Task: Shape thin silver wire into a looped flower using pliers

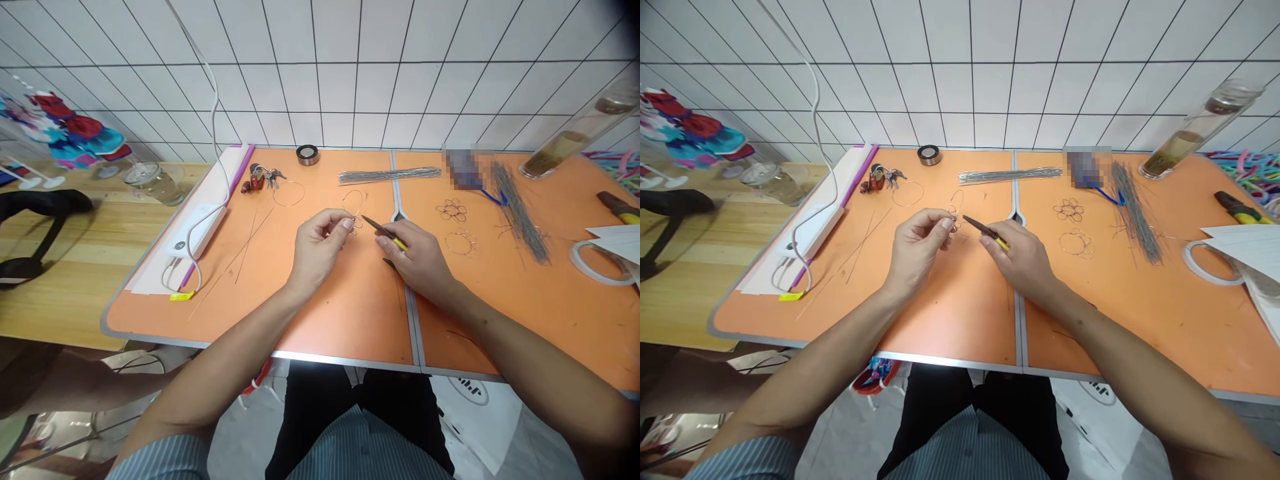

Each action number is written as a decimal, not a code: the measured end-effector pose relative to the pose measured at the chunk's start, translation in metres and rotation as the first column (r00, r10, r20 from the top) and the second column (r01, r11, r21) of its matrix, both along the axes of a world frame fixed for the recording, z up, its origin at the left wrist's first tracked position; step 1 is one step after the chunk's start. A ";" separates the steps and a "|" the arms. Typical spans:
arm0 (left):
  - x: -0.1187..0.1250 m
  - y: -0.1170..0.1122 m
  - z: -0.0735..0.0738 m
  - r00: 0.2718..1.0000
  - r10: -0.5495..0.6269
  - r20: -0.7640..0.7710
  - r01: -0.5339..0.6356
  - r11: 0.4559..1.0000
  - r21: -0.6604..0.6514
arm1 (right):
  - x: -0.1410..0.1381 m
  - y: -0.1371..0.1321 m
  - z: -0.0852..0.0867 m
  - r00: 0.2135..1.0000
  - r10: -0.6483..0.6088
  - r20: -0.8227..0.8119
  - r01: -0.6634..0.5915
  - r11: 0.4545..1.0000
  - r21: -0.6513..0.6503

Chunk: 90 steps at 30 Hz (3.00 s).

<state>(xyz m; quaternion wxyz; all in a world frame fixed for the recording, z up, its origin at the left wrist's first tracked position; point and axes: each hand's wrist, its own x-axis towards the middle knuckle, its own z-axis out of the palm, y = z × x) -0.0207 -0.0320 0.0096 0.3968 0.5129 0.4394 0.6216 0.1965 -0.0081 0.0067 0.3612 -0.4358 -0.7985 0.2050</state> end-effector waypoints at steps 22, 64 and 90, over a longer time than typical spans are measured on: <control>0.011 -0.010 0.005 0.992 -0.032 -0.125 0.025 0.998 -0.057 | 0.004 -0.002 0.034 0.878 -0.076 -0.473 -0.121 0.920 -0.373; 0.016 -0.006 0.000 0.904 -0.367 0.220 0.426 0.814 -0.394 | -0.002 -0.006 0.035 0.944 -0.009 -0.330 -0.126 0.915 -0.384; 0.019 -0.009 0.002 0.932 -0.312 0.181 0.359 0.856 -0.373 | -0.005 -0.011 0.038 0.939 -0.025 -0.343 -0.121 0.909 -0.398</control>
